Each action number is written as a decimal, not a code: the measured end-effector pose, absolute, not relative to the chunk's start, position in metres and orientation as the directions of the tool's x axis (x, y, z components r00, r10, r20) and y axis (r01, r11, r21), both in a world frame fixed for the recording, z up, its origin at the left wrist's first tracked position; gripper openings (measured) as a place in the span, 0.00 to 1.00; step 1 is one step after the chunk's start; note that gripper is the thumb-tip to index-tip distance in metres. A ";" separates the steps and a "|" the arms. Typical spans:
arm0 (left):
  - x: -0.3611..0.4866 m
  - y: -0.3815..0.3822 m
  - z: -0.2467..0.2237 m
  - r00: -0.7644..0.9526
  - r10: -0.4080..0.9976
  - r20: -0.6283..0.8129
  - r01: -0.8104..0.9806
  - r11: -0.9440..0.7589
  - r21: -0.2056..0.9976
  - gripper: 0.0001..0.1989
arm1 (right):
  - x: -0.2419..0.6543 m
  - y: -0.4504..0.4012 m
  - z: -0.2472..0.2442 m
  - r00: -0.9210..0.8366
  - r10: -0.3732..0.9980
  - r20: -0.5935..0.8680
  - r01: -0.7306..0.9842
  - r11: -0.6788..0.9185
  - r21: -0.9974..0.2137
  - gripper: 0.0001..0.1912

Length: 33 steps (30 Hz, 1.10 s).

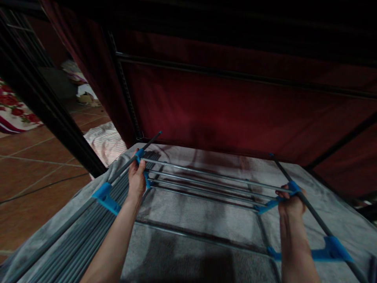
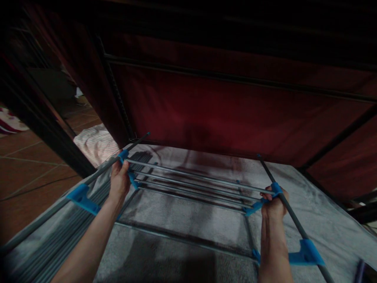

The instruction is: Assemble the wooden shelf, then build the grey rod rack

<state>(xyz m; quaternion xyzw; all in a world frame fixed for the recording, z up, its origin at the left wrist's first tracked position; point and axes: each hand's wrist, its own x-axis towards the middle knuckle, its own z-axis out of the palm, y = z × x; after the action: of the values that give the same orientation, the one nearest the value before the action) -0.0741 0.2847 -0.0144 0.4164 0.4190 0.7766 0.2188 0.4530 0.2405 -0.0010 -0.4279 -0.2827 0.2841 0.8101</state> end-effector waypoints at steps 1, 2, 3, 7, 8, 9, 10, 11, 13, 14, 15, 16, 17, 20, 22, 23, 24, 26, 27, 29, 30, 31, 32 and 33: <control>-0.075 0.285 -0.015 -0.557 0.691 0.460 0.019 -0.544 0.839 0.25 | 0.452 0.240 0.000 0.679 0.703 0.210 -0.223 0.471 -0.854 0.14; -0.076 0.285 -0.015 -0.558 0.692 0.459 0.034 -0.533 0.845 0.25 | 0.452 0.240 0.000 0.680 0.704 0.205 -0.227 0.468 -0.854 0.14; -0.077 0.285 -0.016 -0.558 0.690 0.461 0.052 -0.526 0.849 0.25 | 0.452 0.239 0.001 0.680 0.705 0.201 -0.230 0.465 -0.855 0.14; -0.078 0.283 -0.015 -0.546 0.682 0.487 0.106 -0.520 0.847 0.24 | 0.452 0.239 0.001 0.674 0.710 0.204 -0.229 0.463 -0.856 0.13; -0.079 0.283 -0.015 -0.540 0.682 0.493 0.117 -0.519 0.847 0.24 | 0.452 0.239 0.000 0.674 0.710 0.205 -0.229 0.465 -0.855 0.13; -0.079 0.282 -0.015 -0.537 0.681 0.498 0.133 -0.515 0.847 0.25 | 0.452 0.239 0.000 0.676 0.708 0.206 -0.230 0.467 -0.854 0.13; -0.078 0.282 -0.015 -0.537 0.677 0.504 0.153 -0.509 0.847 0.25 | 0.452 0.239 0.000 0.679 0.704 0.207 -0.230 0.472 -0.851 0.13; -0.078 0.281 -0.015 -0.538 0.670 0.511 0.174 -0.505 0.845 0.25 | 0.452 0.239 0.000 0.685 0.698 0.209 -0.228 0.478 -0.848 0.13; -0.077 0.282 -0.015 -0.547 0.653 0.524 0.209 -0.500 0.840 0.25 | 0.453 0.240 -0.001 0.695 0.686 0.214 -0.220 0.487 -0.845 0.13; -0.076 0.282 -0.014 -0.551 0.646 0.527 0.216 -0.500 0.839 0.25 | 0.453 0.241 -0.002 0.697 0.684 0.217 -0.215 0.487 -0.846 0.13; -0.074 0.283 -0.014 -0.555 0.641 0.530 0.220 -0.501 0.837 0.25 | 0.454 0.241 -0.003 0.696 0.684 0.219 -0.210 0.485 -0.849 0.13; -0.073 0.283 -0.014 -0.560 0.635 0.532 0.225 -0.501 0.836 0.25 | 0.455 0.241 -0.004 0.694 0.684 0.224 -0.201 0.483 -0.852 0.13; -0.072 0.284 -0.014 -0.567 0.628 0.534 0.232 -0.500 0.834 0.25 | 0.456 0.241 -0.005 0.691 0.684 0.235 -0.189 0.484 -0.854 0.12; -0.069 0.287 -0.014 -0.595 0.596 0.539 0.252 -0.499 0.829 0.23 | 0.458 0.241 -0.008 0.683 0.672 0.284 -0.157 0.516 -0.842 0.09; -0.068 0.289 -0.014 -0.619 0.573 0.537 0.256 -0.500 0.828 0.23 | 0.459 0.241 -0.010 0.676 0.680 0.284 -0.171 0.520 -0.837 0.10; -0.067 0.289 -0.013 -0.625 0.566 0.537 0.259 -0.499 0.827 0.22 | 0.459 0.241 -0.011 0.671 0.690 0.272 -0.186 0.511 -0.839 0.10; -0.066 0.289 -0.012 -0.630 0.562 0.536 0.264 -0.495 0.828 0.21 | 0.459 0.241 -0.011 0.667 0.699 0.260 -0.197 0.501 -0.843 0.11; -0.065 0.289 -0.010 -0.637 0.561 0.529 0.271 -0.479 0.835 0.19 | 0.459 0.242 -0.011 0.667 0.700 0.254 -0.194 0.493 -0.848 0.11; -0.064 0.289 -0.008 -0.644 0.567 0.513 0.256 -0.472 0.844 0.18 | 0.458 0.242 -0.011 0.671 0.695 0.259 -0.185 0.495 -0.849 0.11; -0.063 0.289 -0.005 -0.679 0.584 0.444 0.169 -0.465 0.869 0.16 | 0.456 0.241 -0.008 0.687 0.680 0.255 -0.176 0.497 -0.850 0.11; -0.064 0.289 -0.004 -0.691 0.607 0.393 0.095 -0.462 0.882 0.15 | 0.454 0.240 -0.006 0.690 0.683 0.238 -0.187 0.486 -0.854 0.12; -0.065 0.290 -0.003 -0.718 0.611 0.335 0.025 -0.458 0.889 0.14 | 0.451 0.240 -0.004 0.700 0.682 0.212 -0.210 0.480 -0.852 0.14; -0.067 0.291 -0.003 -0.730 0.609 0.312 -0.001 -0.456 0.890 0.12 | 0.449 0.240 -0.001 0.698 0.692 0.187 -0.229 0.463 -0.856 0.16; -0.070 0.293 -0.004 -0.728 0.617 0.298 -0.020 -0.453 0.891 0.10 | 0.447 0.239 0.001 0.705 0.689 0.167 -0.235 0.449 -0.862 0.17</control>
<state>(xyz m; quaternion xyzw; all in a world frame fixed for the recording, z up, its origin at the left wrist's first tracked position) -0.0699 0.2935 -0.0037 0.3094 0.4830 0.7943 0.2004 0.4470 0.2395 0.0006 -0.4411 -0.2577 0.2848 0.8111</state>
